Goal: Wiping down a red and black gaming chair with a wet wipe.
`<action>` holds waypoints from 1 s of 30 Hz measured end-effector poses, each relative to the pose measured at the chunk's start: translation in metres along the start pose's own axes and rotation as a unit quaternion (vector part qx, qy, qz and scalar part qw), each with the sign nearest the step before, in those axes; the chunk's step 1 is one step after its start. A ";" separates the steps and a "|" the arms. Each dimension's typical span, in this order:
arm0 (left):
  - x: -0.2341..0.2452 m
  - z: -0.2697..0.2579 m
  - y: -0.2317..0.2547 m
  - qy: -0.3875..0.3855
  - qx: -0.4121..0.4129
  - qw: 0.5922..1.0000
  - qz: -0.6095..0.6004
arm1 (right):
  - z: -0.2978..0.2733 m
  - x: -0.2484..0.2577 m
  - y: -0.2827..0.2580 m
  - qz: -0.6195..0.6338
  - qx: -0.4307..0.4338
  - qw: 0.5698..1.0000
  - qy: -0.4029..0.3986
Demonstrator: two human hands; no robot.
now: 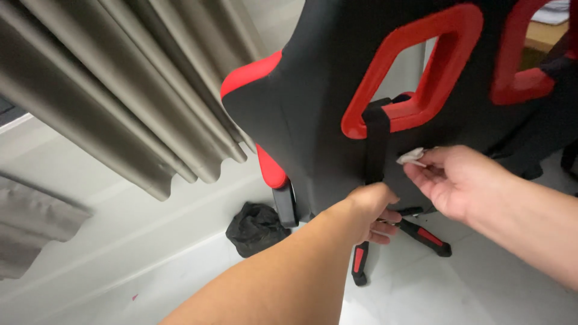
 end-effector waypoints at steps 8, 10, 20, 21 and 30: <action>-0.013 0.031 -0.023 -0.008 0.001 1.000 0.001 | 0.110 0.052 0.034 0.020 0.002 1.000 0.012; -0.015 0.049 -0.036 -0.009 0.001 1.000 0.002 | 0.166 0.077 0.058 0.013 -0.009 1.000 0.009; -0.004 0.079 -0.086 0.024 0.003 1.000 -0.005 | 0.306 0.168 0.115 -0.031 -0.039 0.994 0.101; -0.004 0.071 -0.086 0.028 0.009 1.000 -0.004 | 0.303 0.168 0.110 -0.033 -0.034 0.994 0.103; -0.017 0.000 -0.032 0.017 0.013 1.000 0.007 | 0.156 0.090 0.017 0.004 -0.013 0.996 0.089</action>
Point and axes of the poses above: each hand's wrist, its own z-axis towards the middle knuckle, its own x-axis out of the back of the hand, y = z × x, the point moved 9 cm from there along z, towards the middle knuckle, and after that the axes turned 8 degrees about z, right-handed, at the moved point
